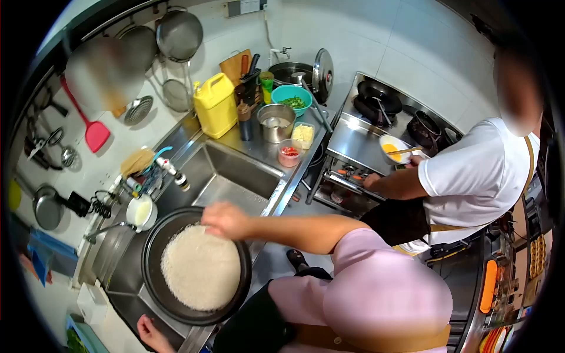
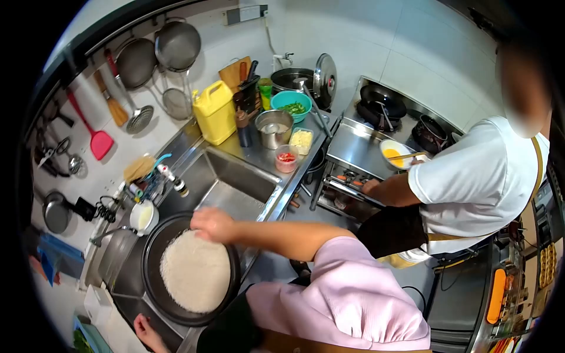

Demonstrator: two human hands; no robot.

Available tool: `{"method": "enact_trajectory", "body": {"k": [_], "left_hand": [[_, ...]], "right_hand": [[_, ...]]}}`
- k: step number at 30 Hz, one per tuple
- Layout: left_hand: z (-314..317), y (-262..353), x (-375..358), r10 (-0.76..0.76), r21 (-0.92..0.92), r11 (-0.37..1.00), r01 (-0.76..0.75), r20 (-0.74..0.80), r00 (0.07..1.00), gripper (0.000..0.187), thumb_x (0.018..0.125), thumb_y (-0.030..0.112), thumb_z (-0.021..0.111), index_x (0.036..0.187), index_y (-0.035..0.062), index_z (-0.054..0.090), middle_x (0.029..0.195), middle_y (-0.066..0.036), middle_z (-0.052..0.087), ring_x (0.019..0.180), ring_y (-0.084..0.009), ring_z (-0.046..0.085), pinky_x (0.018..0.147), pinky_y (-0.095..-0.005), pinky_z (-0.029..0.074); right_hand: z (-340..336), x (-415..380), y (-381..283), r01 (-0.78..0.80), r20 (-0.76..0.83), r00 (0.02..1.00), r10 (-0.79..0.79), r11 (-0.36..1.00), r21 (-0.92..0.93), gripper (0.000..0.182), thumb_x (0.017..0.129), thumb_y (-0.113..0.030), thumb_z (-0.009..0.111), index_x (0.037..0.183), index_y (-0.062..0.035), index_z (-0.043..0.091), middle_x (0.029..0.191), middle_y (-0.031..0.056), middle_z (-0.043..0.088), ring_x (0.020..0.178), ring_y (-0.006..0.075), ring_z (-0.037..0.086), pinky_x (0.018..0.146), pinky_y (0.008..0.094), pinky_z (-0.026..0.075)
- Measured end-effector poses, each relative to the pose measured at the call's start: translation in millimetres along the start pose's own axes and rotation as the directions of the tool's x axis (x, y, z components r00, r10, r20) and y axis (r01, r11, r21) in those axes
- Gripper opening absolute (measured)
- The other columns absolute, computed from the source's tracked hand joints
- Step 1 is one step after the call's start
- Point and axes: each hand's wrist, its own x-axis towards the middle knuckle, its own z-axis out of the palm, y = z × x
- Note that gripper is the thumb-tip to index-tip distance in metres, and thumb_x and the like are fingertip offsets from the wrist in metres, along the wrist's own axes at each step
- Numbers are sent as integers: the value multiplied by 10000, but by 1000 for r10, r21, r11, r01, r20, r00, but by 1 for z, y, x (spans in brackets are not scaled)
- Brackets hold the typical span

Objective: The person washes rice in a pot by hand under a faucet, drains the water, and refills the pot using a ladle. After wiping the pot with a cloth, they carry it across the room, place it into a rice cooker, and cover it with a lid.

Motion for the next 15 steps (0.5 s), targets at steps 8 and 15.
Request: {"method": "enact_trajectory", "body": {"k": [8, 15], "left_hand": [[67, 105, 15, 189, 190, 968, -166, -109, 976, 207, 822, 156, 561, 886, -40, 580, 813, -120, 590, 702, -182, 540, 644, -272, 460], [189, 208, -16, 112, 273, 954, -125, 62, 992, 173, 804, 103, 572, 901, -40, 574, 858, -126, 603, 751, -198, 554, 703, -292, 449]], "right_hand": [[-223, -73, 285, -742, -774, 515, 367, 644, -188, 291, 646, -31, 526, 937, -25, 528, 940, 162, 536, 906, 320, 491, 806, 386, 383], [-269, -212, 462, -984, -574, 163, 803, 87, -156, 381, 669, -43, 525, 1048, -25, 499, 1051, 191, 497, 1020, 358, 436, 843, 403, 382]]}}
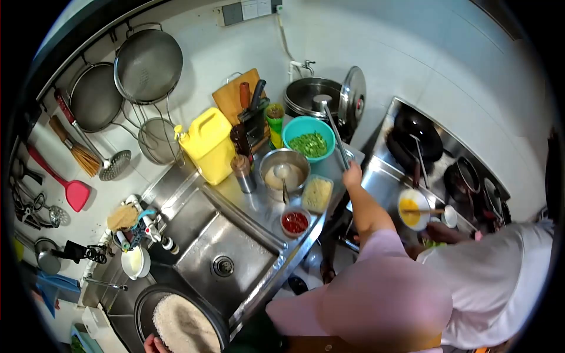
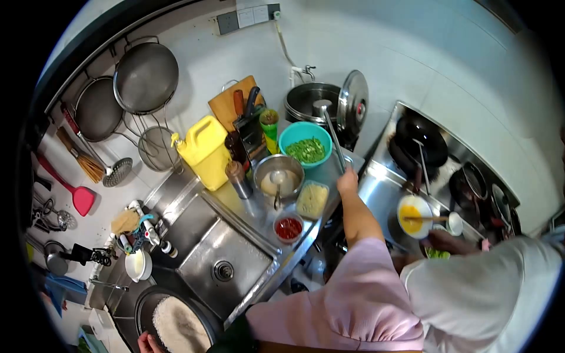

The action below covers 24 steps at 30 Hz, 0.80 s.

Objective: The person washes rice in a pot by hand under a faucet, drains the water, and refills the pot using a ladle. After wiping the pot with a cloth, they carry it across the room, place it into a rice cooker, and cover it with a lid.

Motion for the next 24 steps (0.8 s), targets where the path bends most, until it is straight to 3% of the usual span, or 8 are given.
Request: {"method": "enact_trajectory", "body": {"k": [6, 10, 12, 14, 16, 18, 21, 24], "left_hand": [[35, 41, 21, -47, 101, 994, 37, 99, 994, 155, 805, 93, 562, 910, -19, 584, 861, -131, 604, 754, -202, 560, 691, -289, 454], [54, 49, 29, -31, 124, 992, 13, 145, 989, 142, 803, 81, 558, 905, -16, 583, 853, -124, 605, 734, -184, 561, 663, -274, 463], [61, 51, 30, -55, 124, 992, 36, 154, 987, 138, 803, 76, 556, 902, -17, 581, 849, -122, 605, 724, -179, 561, 653, -269, 465], [68, 52, 31, -7, 146, 989, -24, 205, 979, 128, 804, 65, 551, 895, -20, 575, 841, -116, 606, 706, -167, 559, 637, -265, 468], [75, 57, 31, -55, 157, 987, 24, 196, 979, 118, 809, 55, 536, 891, -22, 570, 830, -113, 605, 704, -163, 560, 640, -263, 468], [81, 69, 32, -41, 180, 984, 0, 227, 973, 116, 817, 50, 518, 889, -27, 567, 814, -116, 603, 706, -162, 563, 641, -263, 469], [85, 74, 30, -65, 221, 975, 9, 245, 967, 132, 818, 62, 517, 890, -37, 566, 788, -127, 601, 695, -167, 566, 635, -264, 468], [83, 70, 20, -77, 265, 964, 5, 263, 962, 150, 818, 83, 526, 893, -40, 567, 772, -126, 601, 684, -166, 567, 631, -263, 467]], "right_hand": [[1, 12, -11, 24, 340, 926, 162, 876, -482, 434, 843, -132, 338, 1274, -180, 307, 1121, 189, 462, 1005, 331, 479, 811, 428, 407], [29, 53, 9, -64, 221, 969, 115, 972, -225, 480, 822, -101, 331, 1294, -160, 266, 1154, 226, 444, 1017, 376, 478, 857, 435, 382], [8, 91, -25, -33, 330, 943, 38, 999, -20, 495, 758, -50, 380, 1250, -60, 329, 1110, 257, 475, 1036, 366, 464, 877, 397, 373], [61, 165, -13, -52, 199, 980, 20, 987, 154, 413, 736, -63, 424, 1136, 36, 442, 1001, 257, 539, 939, 383, 518, 826, 407, 401], [-2, 161, -113, -275, 421, 876, 234, 960, 40, 287, 723, -56, 445, 986, 12, 538, 927, 219, 578, 818, 326, 585, 668, 386, 469], [19, 192, -126, -383, 460, 841, 284, 913, 137, 196, 732, -42, 432, 912, 1, 497, 833, 176, 522, 713, 285, 535, 591, 352, 446], [44, 223, -136, -643, 607, 724, 329, 640, 420, 61, 745, -22, 413, 801, -16, 437, 692, 111, 439, 555, 224, 462, 476, 301, 413], [62, 237, -140, -805, 776, 587, 231, 68, 589, 77, 758, -1, 394, 690, -33, 377, 551, 46, 356, 397, 163, 388, 360, 250, 379]]}}
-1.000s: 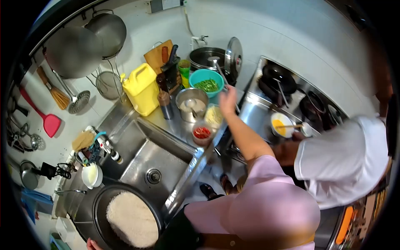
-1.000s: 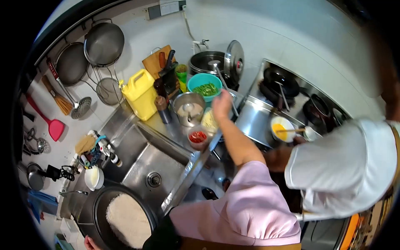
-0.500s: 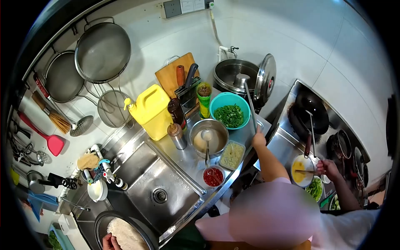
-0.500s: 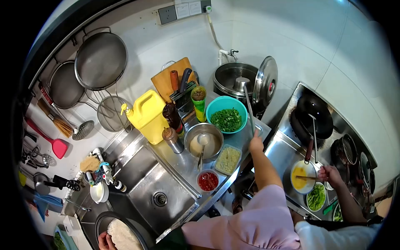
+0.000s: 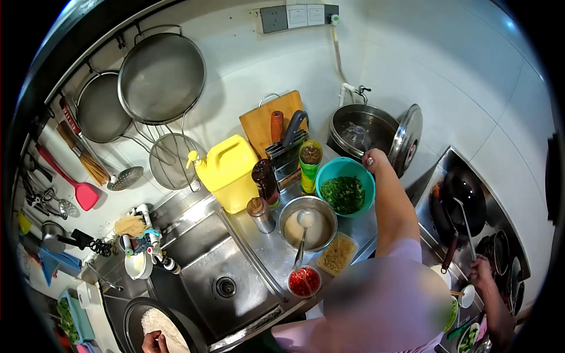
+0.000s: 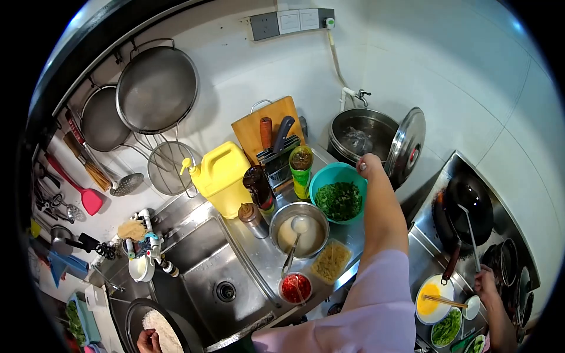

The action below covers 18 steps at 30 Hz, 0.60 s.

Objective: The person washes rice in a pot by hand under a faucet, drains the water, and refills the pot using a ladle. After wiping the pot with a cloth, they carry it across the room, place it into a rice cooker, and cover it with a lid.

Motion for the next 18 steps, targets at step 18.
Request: {"method": "enact_trajectory", "body": {"k": [18], "left_hand": [[-36, -85, -100, -81, -207, 976, 64, -75, 994, 115, 800, 53, 510, 811, -57, 543, 635, -56, 465, 496, -83, 356, 446, -223, 301]], "right_hand": [[-1, -264, -7, -489, 721, 692, -20, 722, 489, 133, 824, -54, 369, 711, -3, 322, 593, 54, 374, 428, 126, 416, 374, 212, 450]]}}
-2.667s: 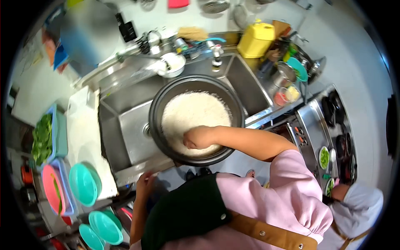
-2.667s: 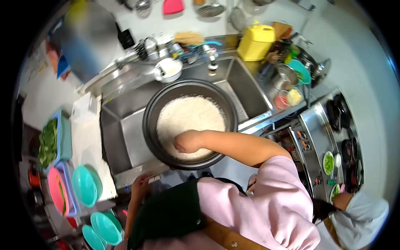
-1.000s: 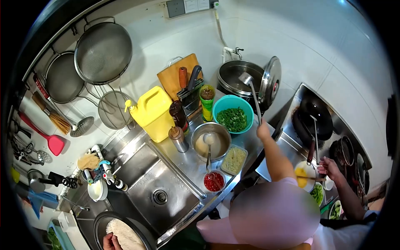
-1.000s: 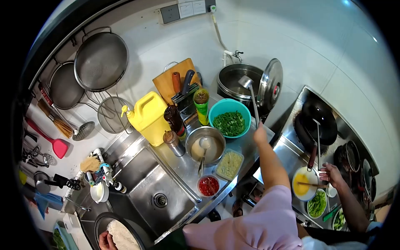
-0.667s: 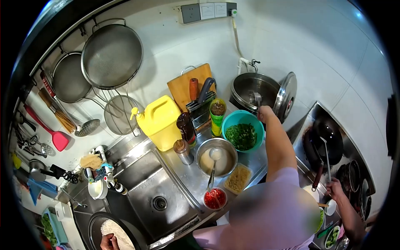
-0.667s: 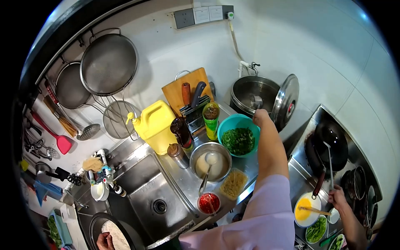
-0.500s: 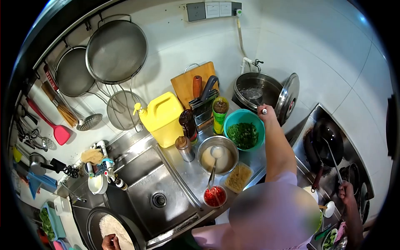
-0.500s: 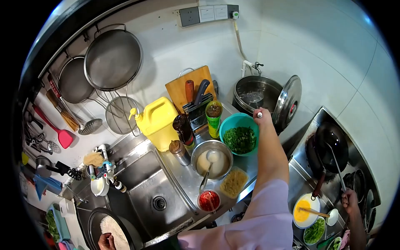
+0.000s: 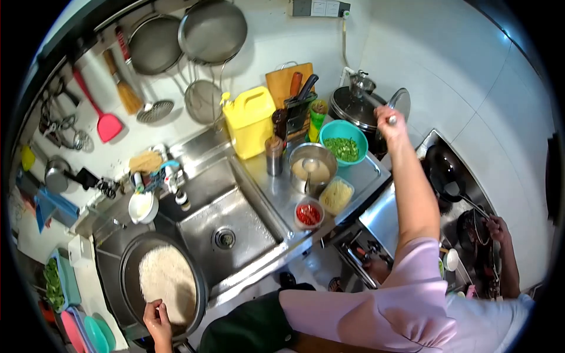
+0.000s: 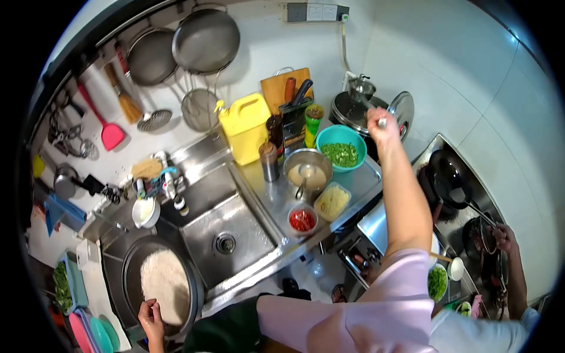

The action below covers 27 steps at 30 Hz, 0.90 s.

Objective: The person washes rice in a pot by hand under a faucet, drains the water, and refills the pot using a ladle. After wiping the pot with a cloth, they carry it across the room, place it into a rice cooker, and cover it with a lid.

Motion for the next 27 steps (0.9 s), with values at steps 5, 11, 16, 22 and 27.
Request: {"method": "enact_trajectory", "body": {"k": [5, 11, 16, 22, 27], "left_hand": [[-38, -57, -52, -7, -114, 993, -7, -127, 992, 86, 806, 34, 502, 799, -45, 538, 674, -45, 474, 577, -86, 434, 511, -204, 356], [-72, -131, -112, -138, -235, 968, 87, -209, 968, 95, 813, 57, 521, 834, -29, 556, 744, -45, 521, 683, -103, 487, 614, -217, 408], [-94, -139, -137, -58, -198, 980, 19, -190, 980, 107, 795, 57, 535, 864, -19, 566, 766, -59, 532, 695, -111, 492, 611, -215, 398], [-107, -142, -150, -62, -221, 975, 23, -174, 983, 98, 782, 56, 554, 852, -11, 569, 705, -36, 504, 578, -82, 446, 525, -202, 374], [-107, -137, -156, 3, -191, 981, -32, -153, 988, 105, 770, 54, 562, 851, -12, 573, 683, -40, 492, 543, -85, 431, 508, -206, 367]], "right_hand": [[83, -54, 48, -2, 91, 996, 16, 988, -152, 26, 776, -18, 290, 753, -6, 289, 630, 47, 361, 455, 124, 408, 387, 234, 470], [157, -152, 143, -225, 58, 968, 243, 950, -215, 122, 680, 62, 347, 766, -7, 295, 648, 47, 350, 465, 121, 397, 391, 228, 438], [147, -244, 214, -304, 101, 938, 332, 926, -223, 494, 882, -59, 278, 1281, -11, -9, 703, 46, 331, 482, 126, 364, 361, 217, 355], [66, -356, 320, -563, 130, 788, 601, 790, -242, 527, 911, -218, 252, 1301, 16, -14, 849, 68, 339, 566, 149, 423, 382, 260, 399], [-17, -405, 380, -712, 154, 690, 707, 701, -33, 537, 888, -121, 291, 1312, -5, -18, 859, 105, 365, 569, 139, 459, 396, 264, 423]]}}
